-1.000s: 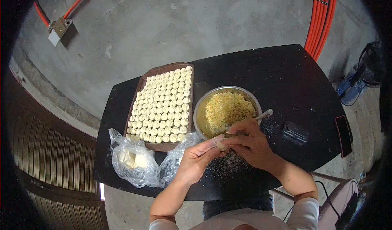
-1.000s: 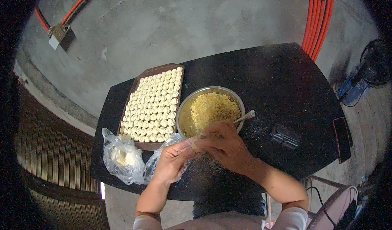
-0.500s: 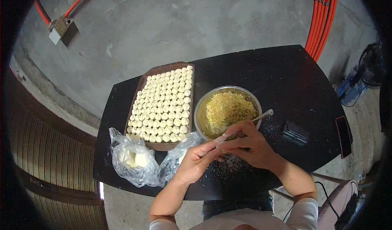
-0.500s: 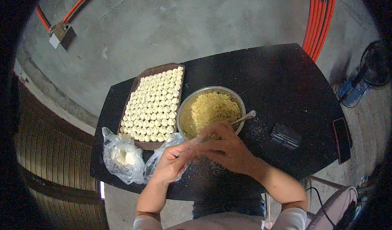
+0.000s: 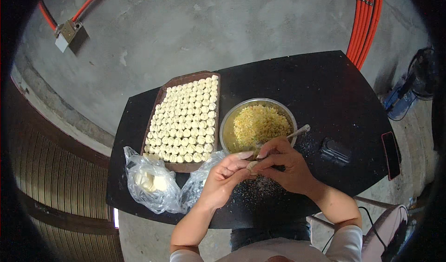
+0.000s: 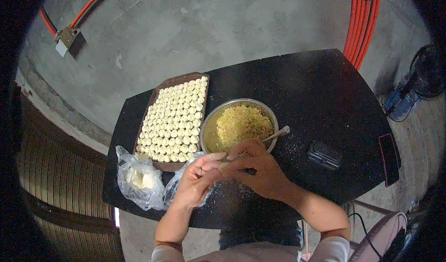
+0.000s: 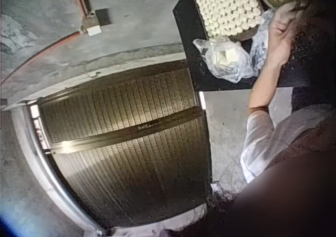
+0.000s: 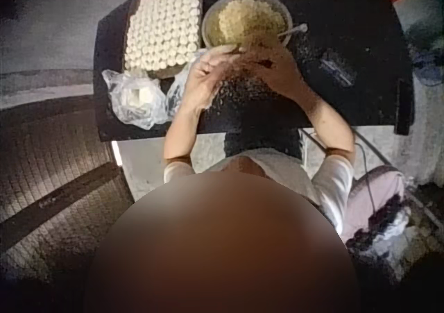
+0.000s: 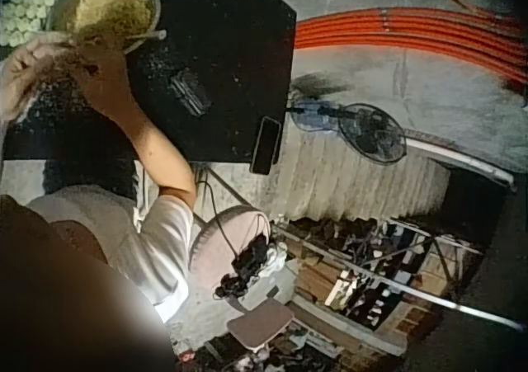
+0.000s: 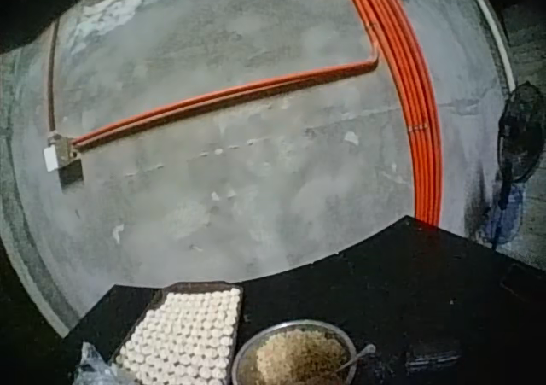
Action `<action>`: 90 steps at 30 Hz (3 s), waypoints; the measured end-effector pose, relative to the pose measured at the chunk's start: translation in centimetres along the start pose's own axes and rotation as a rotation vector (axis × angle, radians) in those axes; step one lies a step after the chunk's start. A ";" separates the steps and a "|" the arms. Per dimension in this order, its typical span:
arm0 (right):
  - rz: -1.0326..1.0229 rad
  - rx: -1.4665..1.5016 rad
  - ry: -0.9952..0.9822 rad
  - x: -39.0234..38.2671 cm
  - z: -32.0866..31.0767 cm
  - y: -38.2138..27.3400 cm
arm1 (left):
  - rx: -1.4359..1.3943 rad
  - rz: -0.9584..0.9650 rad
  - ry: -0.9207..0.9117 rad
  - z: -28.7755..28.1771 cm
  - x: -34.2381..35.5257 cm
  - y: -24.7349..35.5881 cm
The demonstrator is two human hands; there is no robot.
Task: Manually filling and shaping small round pastries or dumplings from dough circles and a bowl of filling.
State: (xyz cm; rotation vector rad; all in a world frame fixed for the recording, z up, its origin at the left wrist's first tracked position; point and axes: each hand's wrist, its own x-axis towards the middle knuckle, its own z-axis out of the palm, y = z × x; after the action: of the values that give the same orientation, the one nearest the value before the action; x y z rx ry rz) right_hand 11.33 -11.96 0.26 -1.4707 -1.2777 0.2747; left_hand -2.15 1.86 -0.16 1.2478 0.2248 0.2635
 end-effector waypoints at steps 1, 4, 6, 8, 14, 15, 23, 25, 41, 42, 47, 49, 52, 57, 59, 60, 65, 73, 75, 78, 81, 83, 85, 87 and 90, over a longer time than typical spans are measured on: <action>0.019 0.039 0.020 0.0 0.1 0.0 | -0.084 0.016 0.009 -0.4 0.0 -0.3; 0.025 0.067 0.024 0.1 0.2 -0.1 | -0.054 0.004 0.010 -1.2 -0.1 -0.9; 0.046 0.085 0.025 0.1 0.2 -0.1 | -0.087 -0.030 0.010 -1.0 -0.3 -0.2; 0.069 0.100 0.028 0.1 0.3 0.0 | -0.122 -0.064 0.008 -0.4 -0.3 0.3; -0.125 -0.142 0.053 0.0 0.2 1.0 | -0.062 -0.169 0.064 0.2 -0.2 0.6; -0.201 -0.168 0.026 0.3 0.0 0.7 | -0.110 -0.123 0.061 -0.1 -0.2 0.2; -0.231 -0.163 -0.008 0.5 -0.1 0.2 | -0.124 -0.093 0.021 -0.4 -0.3 0.7; -0.210 -0.164 -0.014 0.5 0.0 0.3 | -0.141 -0.060 -0.020 -0.4 -0.4 0.5; -0.292 -0.236 -0.035 0.3 1.1 0.8 | -0.165 -0.036 -0.038 -0.1 -0.4 -0.2; -0.286 -0.235 -0.028 0.2 1.2 1.1 | -0.139 -0.036 -0.031 -0.2 -0.4 -0.2; -0.305 -0.248 0.016 0.0 1.4 1.3 | -0.150 -0.051 -0.018 -0.1 -0.3 -0.1; -0.246 -0.188 -0.007 0.2 1.3 1.1 | -0.160 -0.050 -0.051 -0.3 -0.2 0.0; -0.202 -0.223 -0.017 0.2 1.0 0.6 | -0.198 -0.079 -0.012 -0.2 -0.4 0.4; -0.248 -0.237 -0.068 0.1 0.7 1.1 | -0.138 -0.105 -0.070 -0.4 -0.3 -0.1; -0.255 -0.240 -0.070 0.0 0.8 1.1 | -0.128 -0.094 -0.099 -0.4 -0.3 -0.1; -0.243 -0.226 -0.042 0.0 0.8 1.1 | -0.105 -0.133 -0.089 -0.3 -0.3 0.0; -0.212 -0.185 0.018 -0.3 1.4 1.2 | -0.106 -0.146 -0.126 -0.4 -0.4 -0.2; -0.225 -0.187 -0.007 -0.5 1.6 1.5 | -0.051 -0.168 -0.074 -0.5 -0.4 -0.4; -0.180 -0.154 -0.041 -0.2 1.1 0.6 | -0.043 -0.152 -0.090 -0.6 -0.3 -0.3; -0.170 -0.162 -0.133 0.2 0.3 0.5 | -0.021 -0.143 -0.108 -0.6 -0.4 -0.1; -0.202 -0.192 -0.197 0.2 0.3 0.9 | -0.022 -0.166 -0.125 -0.6 -0.6 -0.2; -0.199 -0.183 -0.200 0.1 0.4 1.1 | -0.037 -0.182 -0.143 -0.6 -0.6 -0.3; -0.204 -0.162 -0.149 0.0 0.4 1.2 | 0.045 -0.162 -0.168 -0.6 -0.5 -0.3; -0.206 -0.178 -0.108 0.0 0.6 1.1 | 0.014 -0.142 -0.170 -0.4 -0.5 -0.2; -0.204 -0.197 -0.059 0.0 0.8 1.1 | -0.009 -0.122 -0.167 -0.3 -0.4 -0.2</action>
State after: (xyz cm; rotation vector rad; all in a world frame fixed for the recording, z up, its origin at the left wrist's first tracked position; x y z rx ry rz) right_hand 11.37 -11.27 -0.93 -1.4909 -1.5255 0.0586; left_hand -2.65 1.96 -0.39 1.2347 0.1545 0.0542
